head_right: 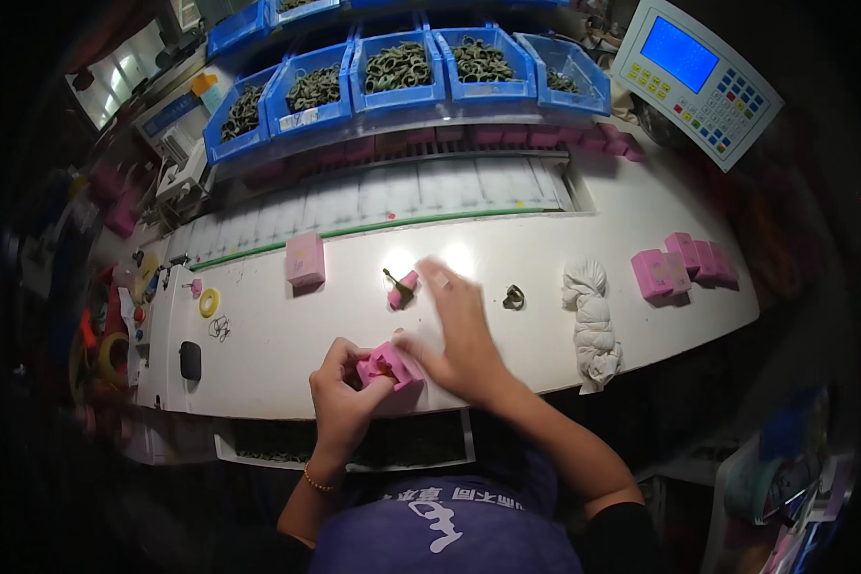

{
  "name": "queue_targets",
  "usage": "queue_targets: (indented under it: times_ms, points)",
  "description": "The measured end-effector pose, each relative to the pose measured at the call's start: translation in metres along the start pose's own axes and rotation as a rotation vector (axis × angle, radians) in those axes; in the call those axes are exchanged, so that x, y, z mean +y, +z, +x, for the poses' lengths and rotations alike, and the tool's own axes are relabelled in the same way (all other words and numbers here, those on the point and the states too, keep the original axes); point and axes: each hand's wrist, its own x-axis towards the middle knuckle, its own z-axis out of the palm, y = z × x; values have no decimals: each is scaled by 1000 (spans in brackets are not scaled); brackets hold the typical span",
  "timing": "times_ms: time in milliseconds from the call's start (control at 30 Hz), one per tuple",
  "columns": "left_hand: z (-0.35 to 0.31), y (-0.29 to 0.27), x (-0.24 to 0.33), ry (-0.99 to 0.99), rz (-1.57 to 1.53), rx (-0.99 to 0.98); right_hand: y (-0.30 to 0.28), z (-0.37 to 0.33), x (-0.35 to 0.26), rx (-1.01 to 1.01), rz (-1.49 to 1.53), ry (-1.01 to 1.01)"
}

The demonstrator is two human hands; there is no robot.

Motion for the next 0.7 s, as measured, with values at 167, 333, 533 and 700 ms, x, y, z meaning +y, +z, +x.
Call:
queue_targets:
  times_ms: [167,333,533,700]
  points:
    - [10,9,-5,-41,-151,6,8,-27,-13,-287,-24,-188]
    - [9,-3,-16,-191,-37,-251,-2,-13,13,-112,-296,47]
    - [25,-26,1,468,444,-395,2,4,17,-166,-413,27]
    - [47,-21,-1,518,570,-553,5,9,29,-254,-439,5]
